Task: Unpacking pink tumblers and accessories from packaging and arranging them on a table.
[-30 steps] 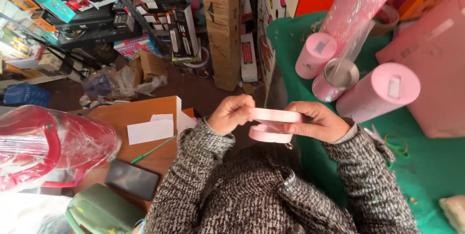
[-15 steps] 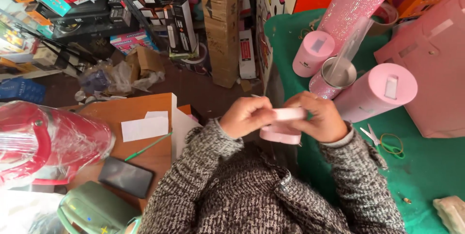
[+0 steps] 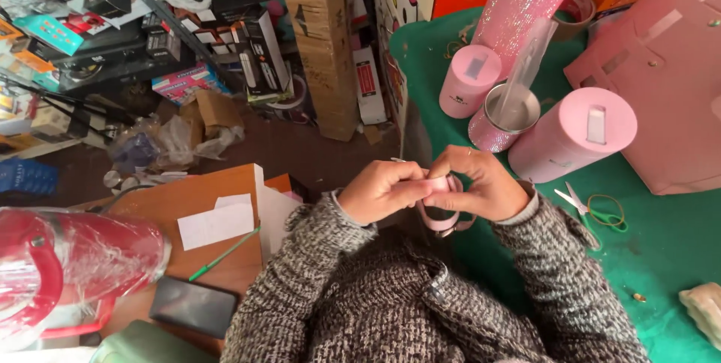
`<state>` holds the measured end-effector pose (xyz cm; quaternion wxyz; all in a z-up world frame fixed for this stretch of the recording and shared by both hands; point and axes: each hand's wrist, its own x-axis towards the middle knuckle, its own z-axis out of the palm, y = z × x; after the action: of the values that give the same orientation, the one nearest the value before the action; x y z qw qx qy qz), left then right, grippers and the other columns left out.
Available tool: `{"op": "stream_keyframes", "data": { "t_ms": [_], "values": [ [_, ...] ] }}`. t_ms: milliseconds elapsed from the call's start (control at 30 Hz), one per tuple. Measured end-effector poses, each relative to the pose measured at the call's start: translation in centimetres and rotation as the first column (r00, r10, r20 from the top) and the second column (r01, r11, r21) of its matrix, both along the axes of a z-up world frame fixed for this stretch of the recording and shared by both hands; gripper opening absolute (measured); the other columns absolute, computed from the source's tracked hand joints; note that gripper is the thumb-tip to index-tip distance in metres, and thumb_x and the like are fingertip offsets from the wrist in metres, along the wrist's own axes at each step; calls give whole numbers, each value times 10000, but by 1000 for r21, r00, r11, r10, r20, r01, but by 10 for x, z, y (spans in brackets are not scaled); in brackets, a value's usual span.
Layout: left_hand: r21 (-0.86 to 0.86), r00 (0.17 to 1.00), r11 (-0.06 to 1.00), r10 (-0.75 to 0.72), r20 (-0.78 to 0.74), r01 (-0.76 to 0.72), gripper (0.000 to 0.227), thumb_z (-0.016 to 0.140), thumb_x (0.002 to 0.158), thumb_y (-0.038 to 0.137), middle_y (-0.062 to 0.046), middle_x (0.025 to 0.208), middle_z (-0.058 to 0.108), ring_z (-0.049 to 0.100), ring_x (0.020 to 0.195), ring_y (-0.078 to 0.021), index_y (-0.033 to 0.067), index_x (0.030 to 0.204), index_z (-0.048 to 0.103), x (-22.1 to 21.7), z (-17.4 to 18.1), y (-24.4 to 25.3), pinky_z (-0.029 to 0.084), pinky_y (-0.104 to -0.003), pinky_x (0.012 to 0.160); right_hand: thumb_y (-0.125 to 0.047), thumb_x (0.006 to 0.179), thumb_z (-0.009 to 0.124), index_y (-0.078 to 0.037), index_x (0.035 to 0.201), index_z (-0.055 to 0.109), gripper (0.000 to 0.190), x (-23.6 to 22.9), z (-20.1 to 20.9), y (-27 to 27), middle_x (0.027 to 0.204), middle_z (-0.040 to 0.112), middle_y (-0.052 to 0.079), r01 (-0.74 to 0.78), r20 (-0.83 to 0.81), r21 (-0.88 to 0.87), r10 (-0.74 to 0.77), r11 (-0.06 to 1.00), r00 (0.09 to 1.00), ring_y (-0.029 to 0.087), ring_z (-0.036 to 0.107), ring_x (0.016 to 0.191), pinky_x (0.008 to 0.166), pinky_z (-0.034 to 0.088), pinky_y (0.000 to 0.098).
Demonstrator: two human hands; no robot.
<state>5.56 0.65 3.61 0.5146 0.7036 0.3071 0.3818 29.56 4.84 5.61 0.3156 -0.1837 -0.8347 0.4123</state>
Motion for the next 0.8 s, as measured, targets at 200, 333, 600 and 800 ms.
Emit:
{"op": "stream_keyframes", "data": {
  "t_ms": [200,333,600,800],
  "values": [
    [113,1000,994,5,-14,-3,181,689,1026,216,-22,813,675,655,756,-87,38,997,701,-10,17,11,523,-270,671,-185,791,874,-80,992,650,318,-1,16,0,873,624,12,-9,56,-105,15,994,998,117,605,741,632,480,263],
    [113,998,994,16,-59,-9,178,694,1016,217,-21,793,643,634,725,-92,40,998,698,-22,22,20,500,-265,644,-174,753,885,-60,993,632,367,-3,20,0,822,621,13,69,162,-95,-53,993,985,124,618,697,603,478,268],
    [159,998,985,58,13,-59,199,681,1051,222,-1,856,661,645,787,-90,46,964,647,-35,16,2,527,-266,706,-56,969,692,-27,1158,675,192,9,7,-5,1065,742,92,130,-63,4,-130,991,990,176,713,939,820,572,305],
    [165,991,978,130,-12,-126,217,675,1044,185,9,775,595,584,696,-76,34,902,611,-68,9,-19,457,-259,625,-37,1038,598,-38,1116,582,80,11,1,9,1080,702,129,87,-451,-398,-278,913,848,211,706,984,901,589,351]
  ]
}}
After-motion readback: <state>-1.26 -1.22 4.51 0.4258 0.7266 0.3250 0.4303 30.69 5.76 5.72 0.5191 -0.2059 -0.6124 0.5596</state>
